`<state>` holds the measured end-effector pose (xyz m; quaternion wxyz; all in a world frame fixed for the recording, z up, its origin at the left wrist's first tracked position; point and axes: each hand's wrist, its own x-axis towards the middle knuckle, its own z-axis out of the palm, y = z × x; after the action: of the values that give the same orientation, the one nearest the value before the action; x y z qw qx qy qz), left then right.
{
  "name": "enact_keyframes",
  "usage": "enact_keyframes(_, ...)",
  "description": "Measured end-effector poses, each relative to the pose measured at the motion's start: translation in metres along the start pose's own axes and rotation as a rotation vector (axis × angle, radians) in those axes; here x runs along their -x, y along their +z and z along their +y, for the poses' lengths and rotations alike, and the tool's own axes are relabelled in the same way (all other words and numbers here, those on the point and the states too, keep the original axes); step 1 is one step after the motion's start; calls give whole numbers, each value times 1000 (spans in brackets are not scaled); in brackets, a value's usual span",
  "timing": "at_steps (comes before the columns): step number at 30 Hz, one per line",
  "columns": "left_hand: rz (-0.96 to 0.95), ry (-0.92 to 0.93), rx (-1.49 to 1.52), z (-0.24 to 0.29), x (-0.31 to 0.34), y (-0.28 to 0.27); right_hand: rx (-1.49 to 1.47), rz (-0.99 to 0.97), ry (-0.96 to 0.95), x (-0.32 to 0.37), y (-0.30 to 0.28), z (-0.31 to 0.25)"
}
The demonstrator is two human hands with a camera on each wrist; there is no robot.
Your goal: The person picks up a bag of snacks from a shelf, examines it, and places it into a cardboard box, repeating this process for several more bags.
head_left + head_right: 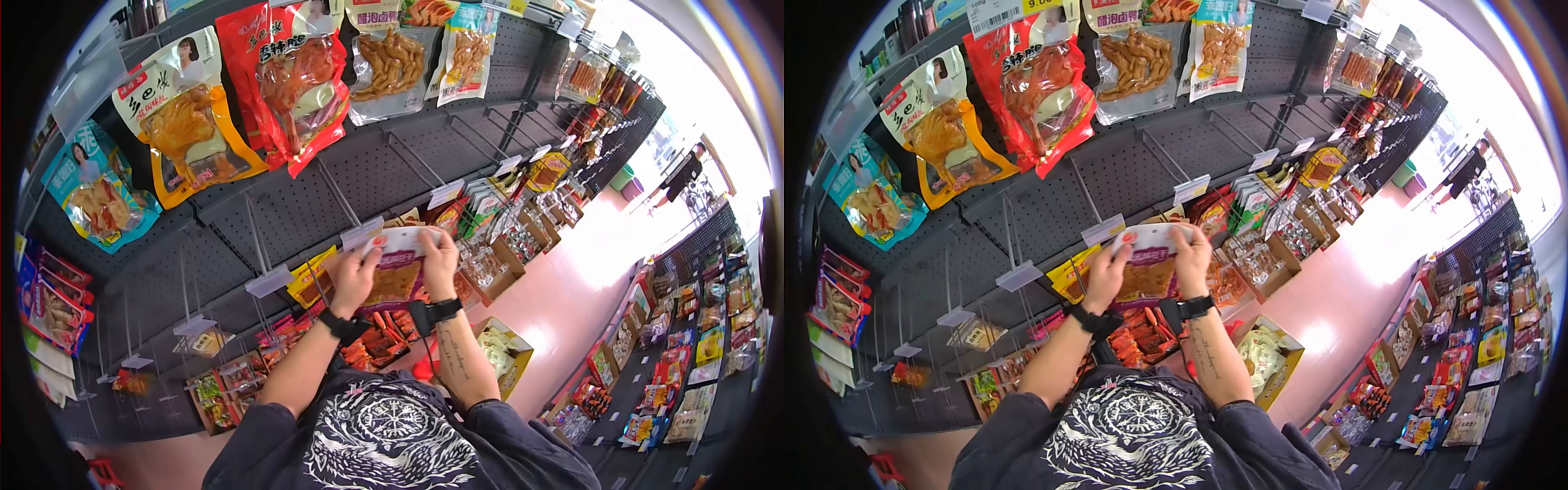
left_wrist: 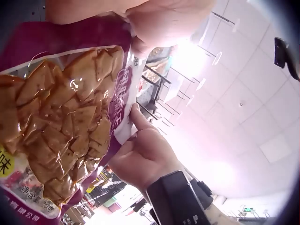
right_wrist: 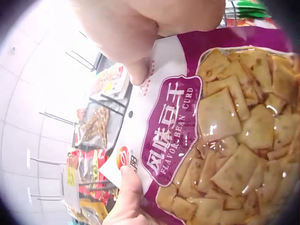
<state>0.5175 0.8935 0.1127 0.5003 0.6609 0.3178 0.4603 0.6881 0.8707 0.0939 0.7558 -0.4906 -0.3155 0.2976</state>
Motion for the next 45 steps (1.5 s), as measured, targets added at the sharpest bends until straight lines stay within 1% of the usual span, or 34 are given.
enact_keyframes(2, -10, 4, 160, 3, -17, 26, -61, -11, -23, -19, -17, -10)
enact_keyframes(5, 51, 44, 152, 5, -37, 50, -35, 12, -130, -44, -25, -25)
enact_keyframes(6, 51, 42, 152, 8, -38, 53, -136, -9, -110, -45, -23, -36)
enact_keyframes(8, 100, 75, 109, 15, -42, 59, -186, -30, -114, -50, -21, -48)
enact_keyframes(9, 138, 122, 113, 16, -44, 62, -181, -30, -113, -52, -21, -53)
enact_keyframes(11, 144, 124, 132, 18, -44, 64, -157, -78, -130, -56, -19, -60)
enact_keyframes(14, 143, 143, 117, 30, -47, 60, -137, -92, -130, -63, -15, -66)
enact_keyframes(16, 126, 66, 132, 35, -50, 59, -158, -111, -134, -68, -18, -60)
enact_keyframes(17, 139, 70, 135, 32, -52, 59, -171, -119, -124, -71, -21, -56)
enact_keyframes(19, 66, 40, 252, 18, -55, 60, -157, -131, -101, -72, -18, -60)
enact_keyframes(22, 69, 35, 262, 10, -63, 60, -172, -200, -75, -82, -13, -58)
enact_keyframes(23, 94, 89, 260, 10, -66, 61, -98, -195, -95, -84, -11, -59)
enact_keyframes(26, 150, 155, 192, 3, -67, 64, -90, -198, -84, -89, -10, -58)
enact_keyframes(28, 84, 106, 120, 1, -63, 58, -102, -207, -82, -88, -12, -57)
enact_keyframes(30, 76, 35, 99, 3, -57, 57, -82, -205, -89, -83, -14, -61)
enact_keyframes(31, 75, 32, 104, 9, -56, 56, -77, -202, -87, -81, -11, -67)
enact_keyframes(33, 176, 97, 145, 22, -56, 53, -57, -207, -67, -83, -5, -74)
enact_keyframes(34, 175, 96, 150, 29, -57, 51, -40, -214, -46, -84, -3, -77)
enact_keyframes(36, 99, 35, 202, 39, -60, 47, -18, -219, -38, -87, -5, -78)
enact_keyframes(37, 82, 64, 246, 37, -61, 50, -35, -213, -47, -91, -10, -72)
enact_keyframes(39, 85, 77, 227, 21, -63, 54, -74, -187, -39, -94, -14, -62)
enact_keyframes(41, 120, 91, 210, 1, -70, 60, -44, -184, -30, -92, -7, -68)
enact_keyframes(42, 118, 96, 213, 1, -73, 59, -21, -179, -19, -92, -3, -72)
enact_keyframes(43, 165, 83, 195, 2, -78, 57, 61, -183, -26, -96, 2, -76)
enact_keyframes(44, 211, 72, 175, 3, -86, 53, 59, -179, -33, -104, 5, -73)
enact_keyframes(45, 241, -47, -22, -1, -98, 44, 114, -154, -71, -114, 6, -64)
